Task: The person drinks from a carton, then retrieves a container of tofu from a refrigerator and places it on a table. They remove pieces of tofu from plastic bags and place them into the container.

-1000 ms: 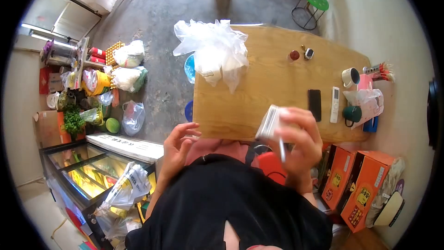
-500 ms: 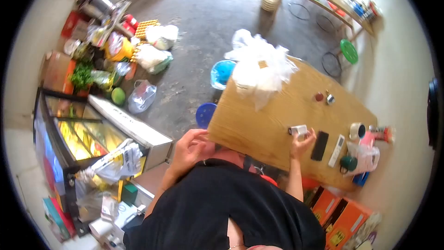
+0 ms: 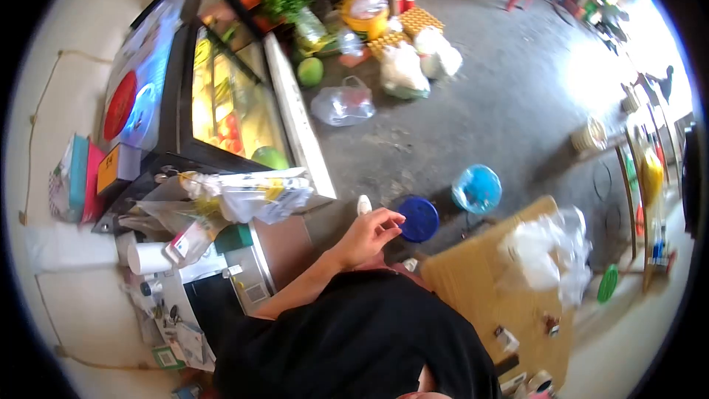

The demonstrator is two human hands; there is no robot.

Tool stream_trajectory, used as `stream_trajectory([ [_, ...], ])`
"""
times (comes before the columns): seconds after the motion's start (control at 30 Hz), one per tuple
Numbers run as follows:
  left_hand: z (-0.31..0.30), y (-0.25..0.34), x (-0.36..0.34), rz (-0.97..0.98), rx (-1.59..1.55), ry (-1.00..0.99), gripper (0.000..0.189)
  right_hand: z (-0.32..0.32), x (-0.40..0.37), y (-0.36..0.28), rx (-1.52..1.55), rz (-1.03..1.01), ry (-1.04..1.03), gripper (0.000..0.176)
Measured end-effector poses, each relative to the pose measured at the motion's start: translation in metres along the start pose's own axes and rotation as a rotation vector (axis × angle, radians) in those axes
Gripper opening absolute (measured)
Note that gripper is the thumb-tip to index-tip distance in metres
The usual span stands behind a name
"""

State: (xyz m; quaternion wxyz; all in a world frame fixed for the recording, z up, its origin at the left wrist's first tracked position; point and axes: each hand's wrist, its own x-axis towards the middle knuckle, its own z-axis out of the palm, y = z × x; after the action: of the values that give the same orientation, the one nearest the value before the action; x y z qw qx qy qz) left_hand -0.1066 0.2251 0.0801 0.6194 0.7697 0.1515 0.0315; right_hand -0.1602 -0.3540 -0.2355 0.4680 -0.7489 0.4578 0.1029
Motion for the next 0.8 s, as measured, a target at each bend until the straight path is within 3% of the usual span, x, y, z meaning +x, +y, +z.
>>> stream_trajectory([
  [0.07,-0.034,-0.016,0.014,0.0,0.006,0.079,0.022,0.059,-0.032,-0.036,0.008,-0.054,-0.197,0.035],
  [0.13,-0.069,-0.034,0.027,0.002,0.045,0.16,0.021,0.133,-0.152,-0.177,0.194,-0.034,-0.519,0.032],
  [0.2,-0.106,-0.047,0.042,-0.009,0.104,0.263,0.02,0.196,-0.182,-0.224,0.001,-0.391,-0.811,0.022],
  [0.27,-0.143,-0.053,0.051,-0.005,0.16,0.375,0.018,0.247,-0.234,-0.285,-0.009,-0.333,-0.865,0.016],
  [0.37,-0.194,-0.061,0.054,-0.046,0.183,0.54,0.018,0.299,-0.285,-0.346,-0.098,-0.269,-0.928,0.027],
  [0.43,-0.217,-0.071,0.052,-0.097,0.168,0.651,0.016,0.325,-0.299,-0.353,-0.219,-0.281,-0.887,0.044],
  [0.47,-0.226,-0.069,0.051,-0.164,0.17,0.698,0.016,0.335,-0.307,-0.358,-0.236,-0.282,-0.893,0.044],
  [0.53,-0.235,-0.084,0.047,-0.095,0.176,0.795,0.014,0.352,-0.318,-0.37,-0.354,-0.234,-0.926,0.042],
  [0.57,-0.238,-0.093,0.044,-0.116,0.1,0.869,0.013,0.363,-0.305,-0.365,-0.439,-0.396,-0.981,0.037],
  [0.6,-0.24,-0.095,0.044,-0.136,0.024,0.94,0.014,0.371,-0.304,-0.369,-0.452,-0.401,-0.99,0.037],
  [0.63,-0.241,-0.093,0.045,-0.137,0.04,0.983,0.027,0.38,-0.303,-0.373,-0.465,-0.504,-1.017,0.035],
  [0.67,-0.242,-0.096,0.046,-0.142,0.041,0.99,0.027,0.388,-0.302,-0.377,-0.473,-0.605,-1.043,0.033],
  [0.7,-0.245,-0.098,0.047,-0.183,-0.033,1.017,0.032,0.395,-0.304,-0.389,-0.481,-0.605,-1.07,0.019],
  [0.73,-0.247,-0.1,0.049,-0.226,-0.108,1.041,0.038,0.405,-0.301,-0.391,-0.484,-0.6,-1.072,0.019],
  [0.8,-0.252,-0.103,0.058,-0.199,-0.236,1.159,0.031,0.424,-0.293,-0.397,-0.386,-0.952,-0.998,0.005],
])
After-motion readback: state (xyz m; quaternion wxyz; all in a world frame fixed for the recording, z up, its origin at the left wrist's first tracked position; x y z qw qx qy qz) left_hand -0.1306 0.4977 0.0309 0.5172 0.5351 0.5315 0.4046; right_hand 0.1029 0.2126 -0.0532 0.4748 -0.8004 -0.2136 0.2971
